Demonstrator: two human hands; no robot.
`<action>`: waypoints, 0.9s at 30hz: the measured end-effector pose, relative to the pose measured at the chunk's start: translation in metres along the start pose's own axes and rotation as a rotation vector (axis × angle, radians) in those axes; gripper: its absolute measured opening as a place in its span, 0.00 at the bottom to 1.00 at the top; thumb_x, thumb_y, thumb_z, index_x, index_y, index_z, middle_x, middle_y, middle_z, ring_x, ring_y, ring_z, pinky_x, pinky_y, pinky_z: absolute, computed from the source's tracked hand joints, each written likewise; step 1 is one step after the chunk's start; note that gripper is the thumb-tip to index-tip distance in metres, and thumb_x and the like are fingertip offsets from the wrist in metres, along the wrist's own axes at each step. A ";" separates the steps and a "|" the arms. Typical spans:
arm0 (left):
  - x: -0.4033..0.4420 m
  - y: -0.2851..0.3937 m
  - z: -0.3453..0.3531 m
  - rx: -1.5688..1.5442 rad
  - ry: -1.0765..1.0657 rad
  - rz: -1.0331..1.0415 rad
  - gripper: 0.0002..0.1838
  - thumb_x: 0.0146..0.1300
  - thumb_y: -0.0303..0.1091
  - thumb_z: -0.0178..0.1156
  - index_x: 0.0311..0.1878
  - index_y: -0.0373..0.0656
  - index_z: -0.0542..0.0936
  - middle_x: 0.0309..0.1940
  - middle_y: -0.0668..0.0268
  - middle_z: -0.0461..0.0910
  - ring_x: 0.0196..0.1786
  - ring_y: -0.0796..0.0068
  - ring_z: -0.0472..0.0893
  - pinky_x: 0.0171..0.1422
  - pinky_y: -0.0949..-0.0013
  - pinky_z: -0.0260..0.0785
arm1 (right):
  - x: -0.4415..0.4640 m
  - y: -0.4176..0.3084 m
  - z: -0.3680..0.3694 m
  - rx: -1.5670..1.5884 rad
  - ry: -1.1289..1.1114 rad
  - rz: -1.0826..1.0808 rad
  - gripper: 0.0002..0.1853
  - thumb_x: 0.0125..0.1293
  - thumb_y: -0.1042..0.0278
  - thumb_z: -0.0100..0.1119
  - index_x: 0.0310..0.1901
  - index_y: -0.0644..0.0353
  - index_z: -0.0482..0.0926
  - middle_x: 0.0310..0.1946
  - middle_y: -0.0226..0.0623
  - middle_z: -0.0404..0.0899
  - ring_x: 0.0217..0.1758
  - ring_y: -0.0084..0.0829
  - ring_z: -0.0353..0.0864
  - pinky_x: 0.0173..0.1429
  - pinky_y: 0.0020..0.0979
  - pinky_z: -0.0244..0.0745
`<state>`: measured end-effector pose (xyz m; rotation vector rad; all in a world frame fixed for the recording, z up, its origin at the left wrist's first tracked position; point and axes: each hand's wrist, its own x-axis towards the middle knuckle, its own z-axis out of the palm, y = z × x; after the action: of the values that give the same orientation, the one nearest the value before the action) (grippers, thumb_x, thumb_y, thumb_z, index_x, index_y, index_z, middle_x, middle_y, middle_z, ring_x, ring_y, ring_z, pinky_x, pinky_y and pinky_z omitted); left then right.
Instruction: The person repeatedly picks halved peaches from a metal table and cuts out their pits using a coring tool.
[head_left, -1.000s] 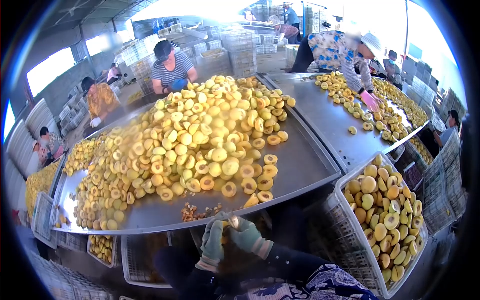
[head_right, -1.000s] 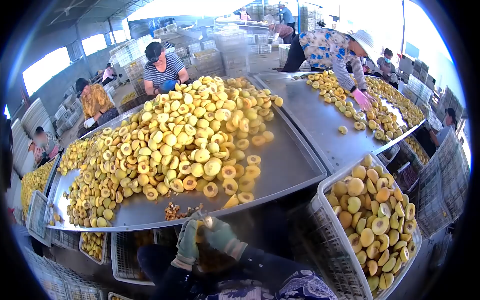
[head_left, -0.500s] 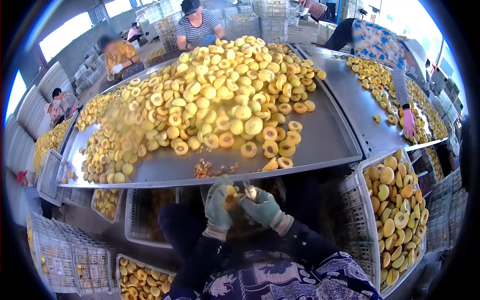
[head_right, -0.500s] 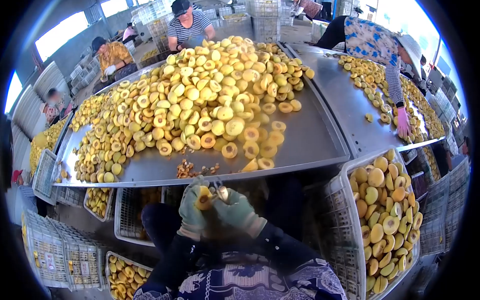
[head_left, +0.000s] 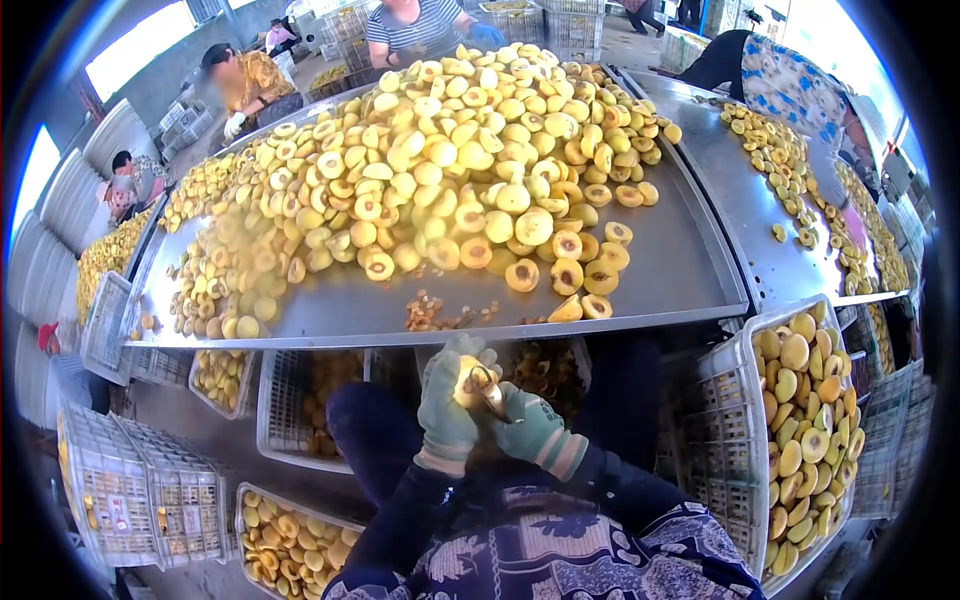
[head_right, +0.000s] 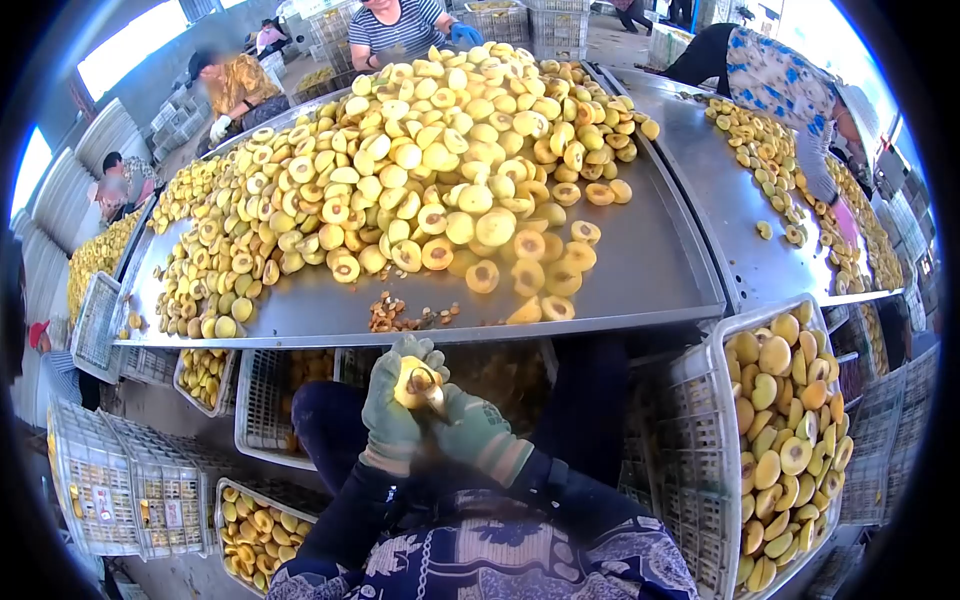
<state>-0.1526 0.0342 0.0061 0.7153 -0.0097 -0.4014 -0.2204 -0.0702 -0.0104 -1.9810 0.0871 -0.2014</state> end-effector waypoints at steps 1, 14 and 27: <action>-0.001 0.001 0.003 0.017 0.029 0.011 0.24 0.69 0.42 0.54 0.62 0.36 0.70 0.55 0.54 0.74 0.54 0.59 0.77 0.57 0.57 0.75 | 0.000 -0.001 0.001 -0.039 -0.002 0.006 0.11 0.62 0.66 0.64 0.44 0.60 0.77 0.31 0.44 0.81 0.33 0.42 0.83 0.36 0.36 0.75; 0.003 0.015 -0.007 0.182 0.174 -0.066 0.20 0.68 0.41 0.57 0.55 0.36 0.77 0.46 0.56 0.80 0.44 0.64 0.81 0.45 0.63 0.79 | 0.018 -0.026 -0.017 -0.041 -0.447 0.290 0.19 0.65 0.55 0.59 0.50 0.60 0.77 0.39 0.46 0.83 0.44 0.42 0.83 0.50 0.37 0.74; 0.010 0.007 -0.014 0.069 0.083 -0.030 0.16 0.67 0.31 0.58 0.57 0.40 0.76 0.49 0.59 0.80 0.46 0.67 0.82 0.50 0.65 0.79 | 0.023 -0.012 -0.024 1.318 -0.980 0.840 0.12 0.71 0.61 0.52 0.42 0.62 0.77 0.16 0.24 0.68 0.10 0.15 0.61 0.13 0.17 0.57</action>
<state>-0.1386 0.0447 -0.0012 0.8006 0.0664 -0.4016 -0.2025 -0.0905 0.0121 -0.4580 0.0986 1.0074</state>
